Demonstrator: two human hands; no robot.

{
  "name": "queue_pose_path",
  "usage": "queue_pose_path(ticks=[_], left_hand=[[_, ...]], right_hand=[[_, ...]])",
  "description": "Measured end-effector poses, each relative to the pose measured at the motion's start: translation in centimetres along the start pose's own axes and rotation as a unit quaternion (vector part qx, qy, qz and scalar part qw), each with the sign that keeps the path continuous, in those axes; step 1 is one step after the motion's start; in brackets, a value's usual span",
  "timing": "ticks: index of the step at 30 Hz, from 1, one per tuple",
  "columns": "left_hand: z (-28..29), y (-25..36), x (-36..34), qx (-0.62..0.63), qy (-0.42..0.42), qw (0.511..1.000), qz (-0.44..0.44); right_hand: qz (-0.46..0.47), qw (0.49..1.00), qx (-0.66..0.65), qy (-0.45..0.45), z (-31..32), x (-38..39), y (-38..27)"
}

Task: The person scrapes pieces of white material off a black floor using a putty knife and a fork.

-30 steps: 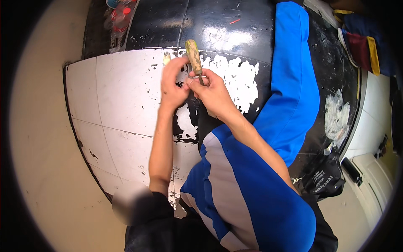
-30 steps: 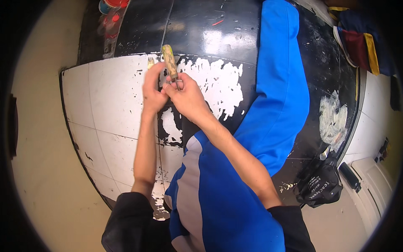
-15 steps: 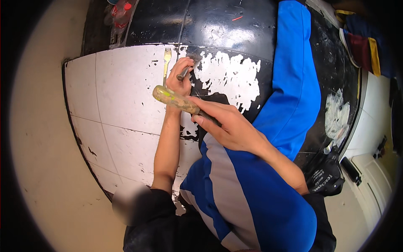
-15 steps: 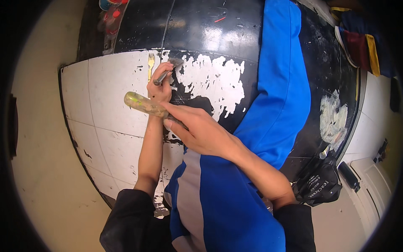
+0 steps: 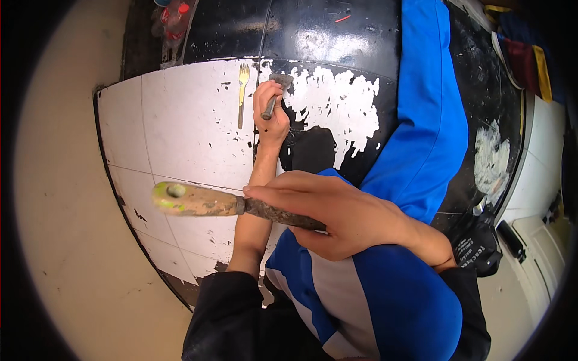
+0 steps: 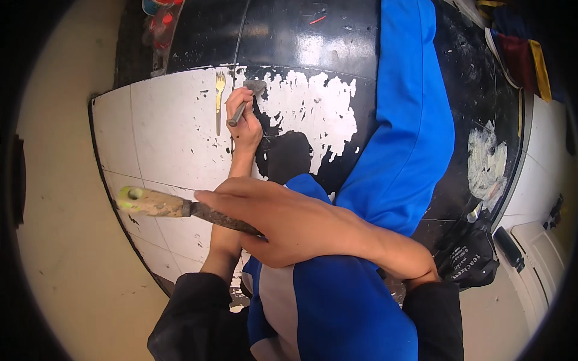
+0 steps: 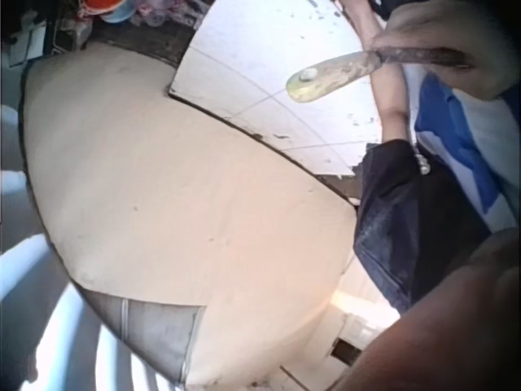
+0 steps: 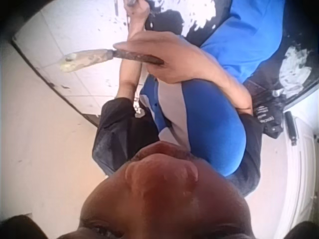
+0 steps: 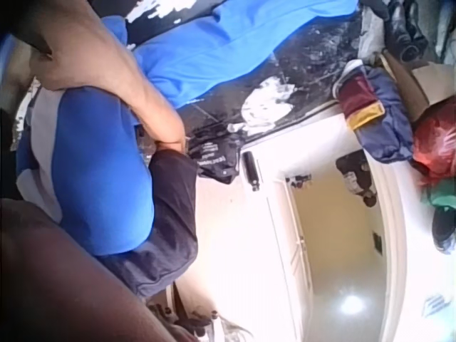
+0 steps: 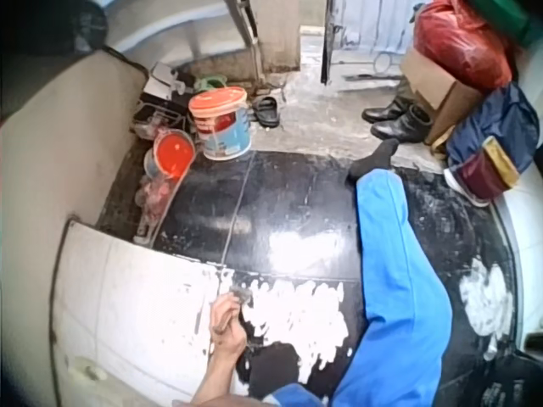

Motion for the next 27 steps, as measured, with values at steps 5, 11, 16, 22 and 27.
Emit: queue_pose_path(ticks=[5,11,16,22,27], left_hand=[[-0.2,-0.1,-0.3,-0.003,0.006,1.0,-0.015],[-0.2,0.0,-0.4,-0.007,-0.001,1.0,-0.004],[-0.6,-0.6,0.0,0.024,0.023,0.999,0.012],[-0.6,-0.4,0.0,0.007,0.026,1.0,0.013],[-0.8,-0.9,0.8,0.008,0.02,0.999,0.029]], right_hand=[[0.004,0.997,0.053,-0.053,1.2,-0.2,0.3],[-0.117,0.926,0.341,0.111,3.1,-0.2,2.1],[-0.058,0.993,0.094,0.045,2.9,-0.5,0.0],[0.021,0.979,0.092,0.181,6.3,-1.5,0.9],[-0.04,0.978,0.042,0.198,7.4,-1.8,0.0]])
Point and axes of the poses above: each hand's wrist, its own x-axis away from the middle knuckle, its own z-axis out of the back of the hand, y = z × x, the point moved 3 cm from there along -x, towards the middle knuckle, and after that the axes turned 13 degrees about -z, right-handed, at the moved point
